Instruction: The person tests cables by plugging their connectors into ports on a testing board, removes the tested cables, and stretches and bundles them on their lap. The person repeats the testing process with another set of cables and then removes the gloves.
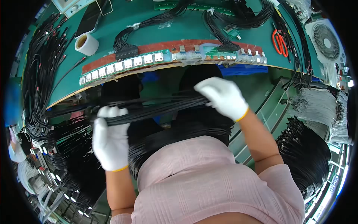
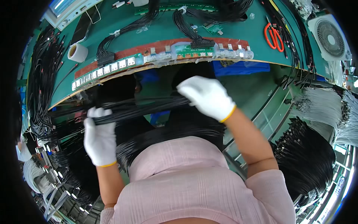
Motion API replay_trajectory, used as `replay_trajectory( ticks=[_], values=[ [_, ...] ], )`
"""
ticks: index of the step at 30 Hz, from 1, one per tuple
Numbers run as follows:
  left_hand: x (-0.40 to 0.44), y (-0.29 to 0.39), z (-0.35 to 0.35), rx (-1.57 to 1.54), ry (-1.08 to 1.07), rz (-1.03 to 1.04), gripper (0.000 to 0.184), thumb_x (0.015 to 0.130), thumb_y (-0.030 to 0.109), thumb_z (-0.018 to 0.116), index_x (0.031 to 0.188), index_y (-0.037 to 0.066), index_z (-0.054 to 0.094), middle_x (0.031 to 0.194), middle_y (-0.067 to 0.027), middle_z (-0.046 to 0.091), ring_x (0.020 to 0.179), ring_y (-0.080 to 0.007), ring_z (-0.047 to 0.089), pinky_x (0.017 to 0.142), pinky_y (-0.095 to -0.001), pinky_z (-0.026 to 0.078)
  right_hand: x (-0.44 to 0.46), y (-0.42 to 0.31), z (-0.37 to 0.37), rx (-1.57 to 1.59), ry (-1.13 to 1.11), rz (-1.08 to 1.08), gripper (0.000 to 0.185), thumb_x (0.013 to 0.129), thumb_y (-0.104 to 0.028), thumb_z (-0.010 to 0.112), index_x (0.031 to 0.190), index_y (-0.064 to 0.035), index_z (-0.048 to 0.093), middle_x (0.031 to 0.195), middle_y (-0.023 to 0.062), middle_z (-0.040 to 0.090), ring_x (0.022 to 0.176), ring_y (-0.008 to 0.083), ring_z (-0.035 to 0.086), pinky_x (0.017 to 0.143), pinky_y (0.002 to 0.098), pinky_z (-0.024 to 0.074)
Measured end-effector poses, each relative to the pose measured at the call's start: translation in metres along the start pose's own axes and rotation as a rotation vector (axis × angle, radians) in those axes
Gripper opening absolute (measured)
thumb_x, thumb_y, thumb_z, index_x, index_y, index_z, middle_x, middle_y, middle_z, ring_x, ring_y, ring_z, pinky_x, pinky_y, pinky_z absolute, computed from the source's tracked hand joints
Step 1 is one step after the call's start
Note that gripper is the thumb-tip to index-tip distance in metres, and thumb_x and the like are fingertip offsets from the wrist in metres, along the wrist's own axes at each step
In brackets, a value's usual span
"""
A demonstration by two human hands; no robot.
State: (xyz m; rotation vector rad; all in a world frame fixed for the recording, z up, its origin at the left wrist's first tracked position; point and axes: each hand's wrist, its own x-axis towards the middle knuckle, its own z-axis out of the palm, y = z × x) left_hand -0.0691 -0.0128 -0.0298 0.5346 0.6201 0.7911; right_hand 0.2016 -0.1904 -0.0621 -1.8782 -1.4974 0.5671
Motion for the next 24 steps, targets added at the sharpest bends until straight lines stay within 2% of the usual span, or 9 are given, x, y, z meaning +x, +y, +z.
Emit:
replay_trajectory(
  ticks=[3,4,7,9,17,19,22,23,24],
  values=[
    [0.001,0.042,-0.012,-0.002,-0.174,0.205,0.031,0.101,0.021,0.046,0.123,-0.001,0.047,0.113,-0.0103,0.059,0.106,-0.0253,0.058,0.095,-0.0423,0.049,-0.027,0.022,-0.042,-0.15,0.055,0.147,0.022,0.079,-0.002,0.056,0.099,-0.0065,0.064,0.099,0.0105,0.064,0.082,0.0221,0.065,0.06,0.0292,0.0566],
    [0.002,0.058,-0.014,0.045,-0.173,0.254,0.03,0.102,0.021,0.046,0.123,-0.001,0.046,0.111,-0.0097,0.059,0.106,-0.0247,0.058,0.096,-0.0417,0.048,-0.037,0.043,-0.052,-0.429,0.115,-0.069,0.02,0.08,-0.005,0.056,0.098,-0.0068,0.065,0.095,0.0079,0.065,0.078,0.0202,0.063,0.057,0.0289,0.0547],
    [-0.001,0.086,-0.011,0.126,-0.149,0.339,0.027,0.102,0.021,0.044,0.119,0.0,0.046,0.103,-0.008,0.056,0.098,-0.0239,0.054,0.091,-0.0404,0.047,-0.056,0.034,-0.074,0.169,0.384,0.725,0.016,0.085,-0.011,0.058,0.095,-0.0045,0.07,0.08,0.0027,0.062,0.069,0.0091,0.056,0.05,0.0218,0.0459],
    [-0.012,0.091,-0.002,0.234,0.023,0.409,0.028,0.102,0.021,0.044,0.12,-0.001,0.045,0.103,-0.0075,0.055,0.098,-0.0235,0.053,0.091,-0.0392,0.046,-0.068,0.035,-0.076,0.303,0.554,0.797,0.017,0.087,-0.012,0.057,0.091,-0.0017,0.071,0.07,0.0007,0.057,0.067,0.0062,0.055,0.048,0.0204,0.0417],
    [-0.008,0.126,0.003,0.296,-0.156,0.487,0.031,0.103,0.022,0.04,0.123,-0.002,0.042,0.102,-0.0086,0.052,0.096,-0.0226,0.052,0.09,-0.0377,0.047,-0.089,0.012,-0.076,-0.014,0.552,0.408,0.019,0.091,-0.007,0.054,0.098,0.0012,0.07,0.089,0.0067,0.07,0.069,0.0102,0.058,0.065,0.024,0.0472],
    [-0.003,0.099,0.004,-0.054,-0.262,0.256,0.029,0.103,0.025,0.042,0.119,0.001,0.044,0.099,-0.0089,0.051,0.094,-0.0188,0.053,0.086,-0.0351,0.049,-0.091,0.018,-0.07,0.026,0.639,0.422,0.018,0.089,-0.004,0.055,0.1,0.0013,0.069,0.089,0.0069,0.07,0.068,0.011,0.059,0.066,0.0247,0.048],
    [0.003,0.023,0.015,-0.185,-0.087,0.009,0.031,0.101,0.026,0.047,0.121,0.002,0.05,0.104,-0.0081,0.059,0.096,-0.0187,0.058,0.092,-0.0357,0.05,-0.085,0.043,-0.051,-0.143,0.639,0.523,0.017,0.088,-0.004,0.06,0.102,-0.0004,0.068,0.085,0.0105,0.069,0.074,0.0171,0.065,0.07,0.0287,0.0503],
    [0.001,0.006,0.021,-0.24,-0.011,-0.034,0.029,0.101,0.024,0.048,0.121,0.003,0.05,0.108,-0.0074,0.06,0.101,-0.0197,0.059,0.096,-0.0374,0.049,-0.079,0.042,-0.04,-0.465,0.646,0.428,0.017,0.087,-0.006,0.063,0.103,-0.0012,0.068,0.087,0.0136,0.069,0.082,0.0202,0.067,0.075,0.0321,0.0515],
    [0.0,-0.008,0.026,-0.317,-0.028,-0.05,0.026,0.101,0.021,0.047,0.12,0.004,0.051,0.113,-0.0079,0.061,0.107,-0.0223,0.058,0.101,-0.0413,0.046,-0.073,0.026,-0.033,-0.361,0.635,0.36,0.018,0.086,-0.006,0.064,0.103,-0.0014,0.068,0.091,0.0135,0.069,0.085,0.0209,0.067,0.077,0.0328,0.0516]
  ],
)
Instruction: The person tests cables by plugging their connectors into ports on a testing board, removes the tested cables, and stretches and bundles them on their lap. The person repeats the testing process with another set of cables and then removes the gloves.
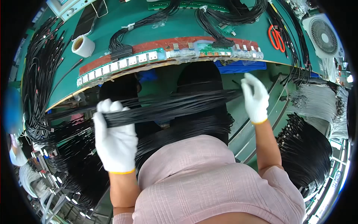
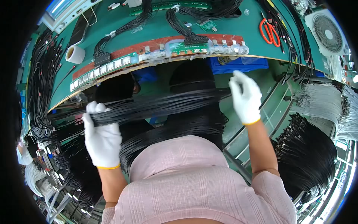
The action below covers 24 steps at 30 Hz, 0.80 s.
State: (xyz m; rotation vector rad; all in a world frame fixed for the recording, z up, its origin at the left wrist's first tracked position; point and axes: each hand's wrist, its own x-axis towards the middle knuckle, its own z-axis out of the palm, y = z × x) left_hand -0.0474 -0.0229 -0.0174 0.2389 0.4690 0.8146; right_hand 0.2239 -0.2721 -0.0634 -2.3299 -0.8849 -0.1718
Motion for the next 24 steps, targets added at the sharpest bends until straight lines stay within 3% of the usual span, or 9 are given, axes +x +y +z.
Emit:
replay_trajectory(
  ticks=[1,3,5,7,10,12,13,19,24],
  values=[
    [0.0,-0.013,0.003,-0.048,-0.02,-0.009,0.028,0.101,0.018,0.047,0.124,0.003,0.05,0.114,-0.0073,0.062,0.108,-0.0243,0.059,0.107,-0.0436,0.041,-0.006,-0.023,-0.002,0.116,-0.03,-0.037,0.019,0.085,-0.007,0.066,0.104,-0.0016,0.067,0.096,0.0135,0.07,0.087,0.0216,0.067,0.079,0.0335,0.0517],
    [-0.003,-0.024,-0.001,-0.145,-0.125,-0.072,0.03,0.1,0.014,0.048,0.129,0.005,0.05,0.125,-0.0081,0.061,0.121,-0.026,0.054,0.111,-0.0458,0.037,-0.021,-0.072,-0.011,0.717,-0.471,0.109,0.023,0.086,-0.009,0.066,0.108,-0.0025,0.067,0.108,0.0144,0.068,0.099,0.0228,0.066,0.086,0.0337,0.0504],
    [-0.001,-0.034,0.001,-0.181,-0.327,-0.084,0.034,0.098,0.009,0.049,0.132,0.01,0.049,0.134,-0.0049,0.056,0.127,-0.0267,0.05,0.114,-0.0482,0.032,-0.027,-0.105,-0.002,0.892,-1.041,0.141,0.03,0.087,-0.011,0.065,0.116,-0.0026,0.064,0.117,0.0146,0.065,0.107,0.024,0.063,0.093,0.0335,0.0481],
    [0.0,-0.047,0.005,-0.132,-0.505,-0.121,0.037,0.094,0.011,0.058,0.129,0.018,0.049,0.128,0.0009,0.055,0.125,-0.0252,0.046,0.112,-0.0501,0.032,-0.032,-0.124,0.027,1.214,-1.197,0.227,0.04,0.09,-0.015,0.061,0.127,-0.0001,0.055,0.125,0.0169,0.061,0.116,0.0229,0.059,0.099,0.0326,0.0443],
    [-0.01,-0.043,0.018,-0.093,-0.333,-0.193,0.029,0.096,0.02,0.057,0.124,0.015,0.051,0.129,-0.002,0.053,0.124,-0.026,0.047,0.109,-0.0516,0.035,-0.036,-0.149,0.043,2.036,-0.729,0.72,0.045,0.095,-0.019,0.055,0.134,0.0028,0.047,0.132,0.0153,0.056,0.119,0.0242,0.056,0.103,0.033,0.0412],
    [-0.003,-0.03,0.001,-0.091,-0.054,-0.148,0.033,0.099,0.029,0.051,0.127,0.01,0.05,0.126,-0.0063,0.057,0.12,-0.0252,0.053,0.104,-0.0478,0.043,-0.026,-0.141,0.046,1.783,-0.651,0.697,0.042,0.1,-0.03,0.048,0.13,-0.0014,0.05,0.135,0.0136,0.05,0.129,0.03,0.045,0.107,0.0515,0.0358],
    [0.0,-0.029,-0.007,-0.029,0.079,-0.116,0.033,0.1,0.029,0.049,0.126,0.009,0.05,0.123,-0.0074,0.059,0.116,-0.0241,0.056,0.102,-0.0456,0.045,-0.025,-0.135,0.052,1.918,-0.606,0.757,0.041,0.1,-0.031,0.047,0.129,-0.0019,0.05,0.134,0.0133,0.05,0.129,0.0295,0.045,0.107,0.052,0.0358],
    [-0.02,-0.046,0.002,-0.107,-0.149,-0.152,0.03,0.1,0.024,0.049,0.127,0.01,0.048,0.125,-0.0074,0.056,0.118,-0.0261,0.054,0.105,-0.0466,0.043,-0.037,-0.163,0.06,1.981,-0.833,0.818,0.042,0.096,-0.024,0.052,0.13,0.0005,0.049,0.137,0.0133,0.05,0.131,0.0257,0.044,0.111,0.0446,0.0321],
    [-0.015,-0.043,0.005,-0.084,-0.04,-0.145,0.031,0.101,0.024,0.047,0.127,0.007,0.048,0.126,-0.0089,0.057,0.121,-0.0286,0.053,0.106,-0.047,0.041,-0.019,-0.163,0.059,2.165,-0.617,1.089,0.027,0.091,-0.01,0.059,0.116,-0.0022,0.057,0.115,0.0129,0.06,0.116,0.0265,0.054,0.105,0.046,0.04]
  ],
)
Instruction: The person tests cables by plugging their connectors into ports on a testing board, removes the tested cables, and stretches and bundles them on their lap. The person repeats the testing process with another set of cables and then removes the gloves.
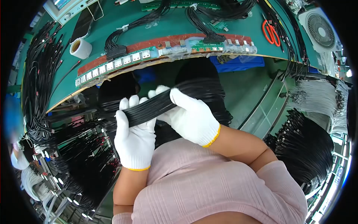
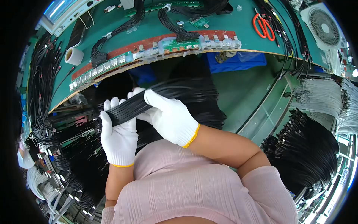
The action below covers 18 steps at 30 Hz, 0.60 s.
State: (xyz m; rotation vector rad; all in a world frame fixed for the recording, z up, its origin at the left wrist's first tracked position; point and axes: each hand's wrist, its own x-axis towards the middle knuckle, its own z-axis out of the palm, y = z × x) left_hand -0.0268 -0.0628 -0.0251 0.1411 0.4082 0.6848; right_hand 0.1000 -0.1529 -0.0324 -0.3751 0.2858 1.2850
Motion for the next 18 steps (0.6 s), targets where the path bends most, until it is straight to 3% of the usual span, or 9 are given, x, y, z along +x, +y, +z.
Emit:
replay_trajectory(
  ticks=[3,4,7,8,13,14,17,18],
  values=[
    [-0.005,-0.008,0.008,0.15,-0.138,-0.006,0.032,0.101,0.026,0.048,0.127,0.007,0.049,0.125,-0.0089,0.057,0.119,-0.0274,0.054,0.105,-0.0464,0.042,-0.007,0.013,0.004,-0.261,-0.036,-0.055,0.028,0.096,-0.009,0.052,0.121,0.0001,0.057,0.12,0.0111,0.06,0.114,0.0208,0.056,0.102,0.0369,0.0421],
    [-0.007,-0.006,0.013,0.097,-0.115,-0.034,0.031,0.1,0.03,0.05,0.123,0.009,0.048,0.125,-0.0068,0.055,0.121,-0.0247,0.051,0.104,-0.0469,0.043,-0.009,0.012,0.014,-0.222,0.004,-0.029,0.027,0.096,-0.011,0.053,0.121,-0.0014,0.057,0.116,0.0104,0.06,0.114,0.0203,0.055,0.101,0.037,0.0424],
    [-0.004,0.014,0.002,-0.029,-0.026,0.026,0.031,0.098,0.03,0.053,0.12,0.01,0.049,0.122,-0.0044,0.056,0.121,-0.0237,0.051,0.104,-0.0465,0.043,-0.006,-0.005,0.01,0.012,-0.189,-0.071,0.022,0.096,-0.012,0.054,0.116,-0.0011,0.058,0.115,0.0107,0.06,0.114,0.0216,0.055,0.103,0.0379,0.042],
    [-0.002,0.026,-0.004,-0.034,-0.027,0.075,0.03,0.097,0.031,0.054,0.118,0.01,0.05,0.115,-0.0027,0.058,0.116,-0.023,0.053,0.103,-0.0464,0.043,-0.005,-0.013,0.006,0.142,-0.094,-0.103,0.02,0.097,-0.014,0.053,0.111,-0.0014,0.058,0.114,0.0114,0.059,0.114,0.0242,0.055,0.106,0.0403,0.0407],
    [-0.009,0.102,-0.019,0.287,-0.15,0.248,0.027,0.101,0.022,0.046,0.119,0.001,0.047,0.106,-0.0079,0.054,0.103,-0.0229,0.053,0.105,-0.0392,0.042,-0.027,-0.068,-0.014,0.0,-0.105,-0.343,0.024,0.097,-0.02,0.054,0.113,-0.0024,0.054,0.113,0.0125,0.058,0.113,0.0287,0.055,0.105,0.0446,0.0406],
    [-0.01,0.117,-0.019,0.211,-0.037,0.304,0.026,0.101,0.02,0.046,0.118,0.0,0.047,0.103,-0.0086,0.052,0.098,-0.0224,0.052,0.104,-0.0372,0.041,-0.031,-0.078,-0.021,-0.002,-0.06,-0.389,0.024,0.097,-0.021,0.055,0.112,-0.0028,0.054,0.113,0.0125,0.058,0.112,0.0288,0.054,0.104,0.0444,0.0408],
    [0.007,0.15,-0.064,0.383,0.028,0.391,0.025,0.099,0.019,0.052,0.116,0.001,0.049,0.098,-0.0054,0.054,0.092,-0.0176,0.052,0.091,-0.0323,0.045,-0.032,-0.101,-0.052,-0.001,-0.004,-0.532,0.024,0.097,-0.025,0.055,0.11,-0.0047,0.054,0.107,0.0098,0.058,0.109,0.0284,0.054,0.103,0.0445,0.0401],
    [0.017,0.142,-0.07,0.356,0.094,0.513,0.026,0.099,0.018,0.052,0.119,0.001,0.051,0.097,-0.0041,0.055,0.089,-0.0152,0.052,0.088,-0.0307,0.045,-0.034,-0.103,-0.051,-0.023,0.023,-0.557,0.023,0.097,-0.026,0.055,0.108,-0.0056,0.054,0.104,0.0084,0.058,0.105,0.0276,0.054,0.101,0.0445,0.0405]
  ],
)
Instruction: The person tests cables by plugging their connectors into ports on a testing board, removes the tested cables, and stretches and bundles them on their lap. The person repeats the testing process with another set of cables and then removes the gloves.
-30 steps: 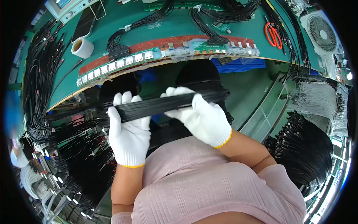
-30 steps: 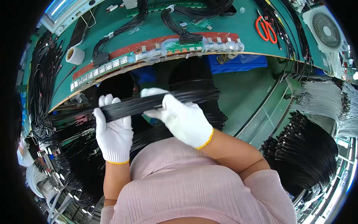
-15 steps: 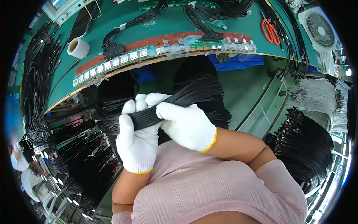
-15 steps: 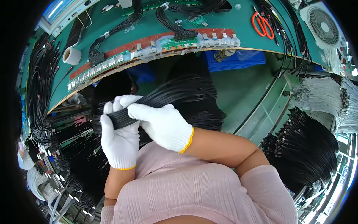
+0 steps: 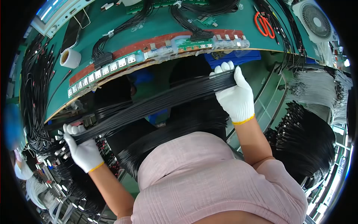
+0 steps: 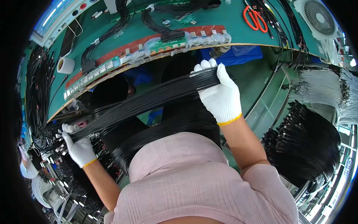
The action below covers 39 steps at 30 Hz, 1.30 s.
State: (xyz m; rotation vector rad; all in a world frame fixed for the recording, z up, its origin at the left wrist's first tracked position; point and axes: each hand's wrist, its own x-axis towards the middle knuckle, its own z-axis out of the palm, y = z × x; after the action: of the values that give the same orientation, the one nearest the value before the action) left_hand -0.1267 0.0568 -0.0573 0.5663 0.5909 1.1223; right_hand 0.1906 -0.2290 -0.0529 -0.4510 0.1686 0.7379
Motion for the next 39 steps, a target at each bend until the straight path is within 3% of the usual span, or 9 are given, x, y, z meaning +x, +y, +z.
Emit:
replay_trajectory(
  ticks=[4,7,14,19,23,35,36,38,39],
  values=[
    [-0.013,-0.042,-0.01,-0.622,-0.028,-0.537,0.029,0.098,0.019,0.055,0.124,0.005,0.058,0.074,0.0098,0.06,0.064,-0.0048,0.054,0.064,-0.0199,0.05,-0.006,-0.022,0.008,-0.138,-0.077,-0.119,0.022,0.099,-0.031,0.051,0.099,-0.0091,0.054,0.091,0.0041,0.057,0.091,0.0233,0.053,0.092,0.0422,0.0418],
    [-0.03,-0.048,0.025,-0.629,-0.18,-0.629,0.019,0.1,0.022,0.049,0.107,0.008,0.06,0.08,0.0052,0.061,0.071,-0.0106,0.057,0.081,-0.0332,0.052,-0.015,-0.051,0.012,-0.268,-0.039,-0.22,0.023,0.1,-0.032,0.049,0.097,-0.0091,0.053,0.086,0.0034,0.055,0.087,0.0223,0.051,0.091,0.0417,0.0408],
    [0.038,0.03,-0.128,0.598,0.13,-0.144,0.018,0.094,0.005,0.053,0.112,0.006,0.056,0.105,-0.0041,0.061,0.098,-0.0162,0.059,0.097,-0.0298,0.046,-0.013,-0.071,-0.002,-0.117,-0.086,-0.201,0.023,0.1,-0.029,0.046,0.101,-0.0066,0.051,0.091,0.0052,0.054,0.09,0.0241,0.051,0.09,0.0415,0.0412],
    [0.083,0.16,-0.361,0.273,0.316,-0.434,0.042,0.1,0.019,0.034,0.138,0.004,0.045,0.145,-0.0097,0.045,0.134,-0.0229,0.042,0.112,-0.0359,0.033,0.0,-0.07,-0.048,-0.082,0.016,-0.177,0.022,0.098,-0.027,0.051,0.098,-0.0051,0.05,0.092,0.0075,0.052,0.092,0.0262,0.05,0.09,0.042,0.041],
    [0.042,0.123,-0.228,0.261,0.927,0.234,0.044,0.103,0.024,0.031,0.138,0.001,0.043,0.145,-0.0102,0.044,0.136,-0.0245,0.039,0.116,-0.0386,0.03,0.016,-0.077,-0.087,-0.006,0.053,-0.169,0.024,0.1,-0.03,0.046,0.094,-0.0073,0.051,0.086,0.0039,0.051,0.082,0.0227,0.05,0.083,0.0396,0.0419],
    [0.024,0.188,-0.297,0.097,0.947,0.063,0.037,0.103,0.009,0.032,0.131,-0.004,0.051,0.13,-0.0132,0.057,0.115,-0.0322,0.058,0.104,-0.0419,0.048,0.0,-0.113,-0.072,0.036,0.278,-0.448,0.028,0.102,-0.028,0.04,0.093,-0.0038,0.052,0.073,0.0031,0.049,0.068,0.0202,0.048,0.075,0.0356,0.0448],
    [0.02,0.187,-0.304,-0.055,0.952,0.047,0.035,0.102,0.008,0.036,0.13,-0.004,0.052,0.115,-0.0093,0.065,0.101,-0.0201,0.065,0.094,-0.0321,0.055,-0.003,-0.12,-0.089,0.103,0.227,-0.376,0.028,0.102,-0.027,0.042,0.095,-0.0029,0.053,0.073,0.0015,0.048,0.064,0.0168,0.046,0.068,0.0315,0.0431],
    [0.014,0.185,-0.294,0.485,0.052,-0.112,0.032,0.102,0.012,0.041,0.126,-0.002,0.055,0.099,-0.0027,0.066,0.084,-0.0095,0.062,0.077,-0.022,0.054,-0.019,-0.143,-0.101,0.045,0.115,-0.322,0.027,0.101,-0.026,0.045,0.101,-0.0018,0.057,0.073,-0.0023,0.047,0.057,0.0081,0.039,0.053,0.0224,0.0354],
    [0.003,0.179,-0.266,0.441,0.334,-0.225,0.033,0.1,0.019,0.047,0.127,0.0,0.055,0.087,0.0024,0.058,0.069,-0.0049,0.051,0.067,-0.0171,0.049,-0.03,-0.149,-0.093,-0.29,0.331,-0.479,0.024,0.1,-0.023,0.049,0.099,-0.0016,0.061,0.071,-0.0015,0.051,0.053,0.0069,0.04,0.049,0.0214,0.0339]
  ],
)
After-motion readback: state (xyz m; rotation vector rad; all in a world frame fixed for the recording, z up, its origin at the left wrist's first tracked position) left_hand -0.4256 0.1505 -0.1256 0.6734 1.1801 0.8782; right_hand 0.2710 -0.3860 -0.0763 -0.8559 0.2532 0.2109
